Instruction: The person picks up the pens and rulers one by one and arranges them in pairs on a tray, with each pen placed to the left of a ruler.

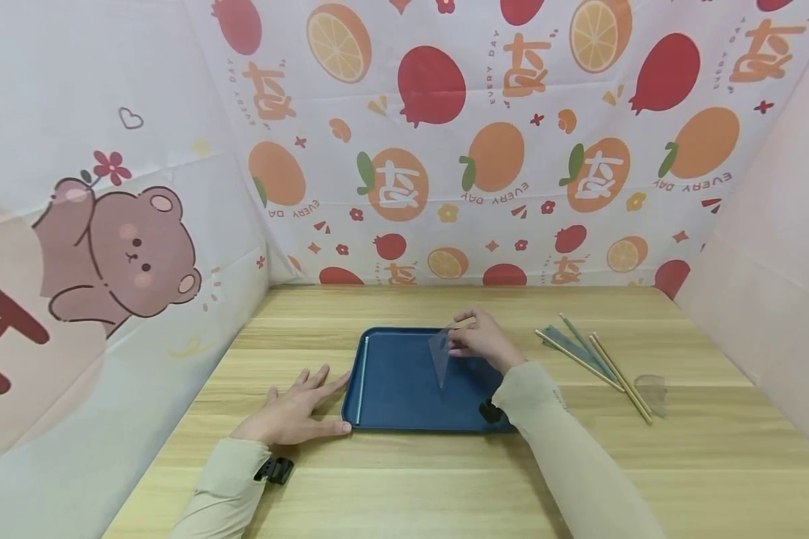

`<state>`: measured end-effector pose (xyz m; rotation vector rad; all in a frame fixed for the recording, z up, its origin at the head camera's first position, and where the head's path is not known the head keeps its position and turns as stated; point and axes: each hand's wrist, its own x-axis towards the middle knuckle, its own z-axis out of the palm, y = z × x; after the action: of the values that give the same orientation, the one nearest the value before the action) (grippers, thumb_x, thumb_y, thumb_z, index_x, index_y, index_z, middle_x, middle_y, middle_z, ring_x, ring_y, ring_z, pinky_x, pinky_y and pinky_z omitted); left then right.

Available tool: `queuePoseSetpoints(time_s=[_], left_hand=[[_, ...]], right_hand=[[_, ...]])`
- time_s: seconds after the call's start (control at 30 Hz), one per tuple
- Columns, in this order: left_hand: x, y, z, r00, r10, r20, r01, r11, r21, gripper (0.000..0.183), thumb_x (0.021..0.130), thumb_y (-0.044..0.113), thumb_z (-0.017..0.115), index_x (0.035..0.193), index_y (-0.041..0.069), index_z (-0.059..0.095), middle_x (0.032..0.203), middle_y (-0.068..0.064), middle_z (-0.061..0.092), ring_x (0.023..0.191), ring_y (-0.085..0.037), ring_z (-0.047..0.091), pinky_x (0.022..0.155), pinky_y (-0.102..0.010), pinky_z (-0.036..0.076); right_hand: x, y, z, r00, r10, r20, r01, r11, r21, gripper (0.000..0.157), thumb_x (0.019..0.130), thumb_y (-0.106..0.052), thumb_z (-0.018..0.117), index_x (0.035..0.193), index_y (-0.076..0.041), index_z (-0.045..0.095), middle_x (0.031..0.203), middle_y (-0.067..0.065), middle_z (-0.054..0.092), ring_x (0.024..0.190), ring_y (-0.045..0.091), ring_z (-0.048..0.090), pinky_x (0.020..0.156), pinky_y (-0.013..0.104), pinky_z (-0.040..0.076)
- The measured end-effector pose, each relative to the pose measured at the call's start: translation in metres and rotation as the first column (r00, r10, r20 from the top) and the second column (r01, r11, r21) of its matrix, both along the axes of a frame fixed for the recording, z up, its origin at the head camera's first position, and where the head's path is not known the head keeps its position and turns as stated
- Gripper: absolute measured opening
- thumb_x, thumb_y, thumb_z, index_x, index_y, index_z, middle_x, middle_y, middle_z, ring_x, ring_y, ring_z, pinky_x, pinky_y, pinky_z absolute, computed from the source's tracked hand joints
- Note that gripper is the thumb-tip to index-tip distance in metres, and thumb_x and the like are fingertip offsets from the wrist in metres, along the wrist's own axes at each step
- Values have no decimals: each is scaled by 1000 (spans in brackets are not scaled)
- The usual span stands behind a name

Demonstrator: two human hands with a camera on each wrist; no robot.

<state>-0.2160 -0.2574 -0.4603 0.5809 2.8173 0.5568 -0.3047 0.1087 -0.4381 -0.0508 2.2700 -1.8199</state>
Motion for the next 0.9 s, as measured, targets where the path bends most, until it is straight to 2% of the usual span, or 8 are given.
queuePoseSetpoints(time_s=[0.13,0.37,0.67,0.9], left_hand=[[0,1,0,1000,-1,-4,1,1000,3,96,91,70,74,169,28,37,176,-28,24,159,-64,17,105,-99,9],[1,2,0,1000,-1,-28,1,1000,7,97,89,71,74,169,29,38,175,-28,25,158,-65,19,104,-99,9],[0,1,0,1000,-1,-21,1,1000,14,97,90,71,74,169,28,37,176,-28,24,158,-64,17,104,-99,9],[1,1,0,1000,5,-13,-5,1000,5,96,90,71,74,169,29,37,176,-28,24,158,-65,17,105,-99,8]], right_hand=[[-1,-7,-4,1000,-1,-5,1,1000,-10,46,108,-6,63,148,4,43,106,19,72,85,17,73,88,36,67],[-4,-19,-8,1000,14,11,-13,999,-39,45,107,-4,63,147,4,43,104,18,73,84,17,74,80,29,66],[-7,-29,-8,1000,19,12,-19,999,-32,42,107,-4,64,144,3,46,106,19,74,81,16,74,87,35,67],[-7,-40,-10,1000,24,18,-23,999,-42,38,106,-1,63,140,2,47,104,20,75,76,14,74,81,32,67]])
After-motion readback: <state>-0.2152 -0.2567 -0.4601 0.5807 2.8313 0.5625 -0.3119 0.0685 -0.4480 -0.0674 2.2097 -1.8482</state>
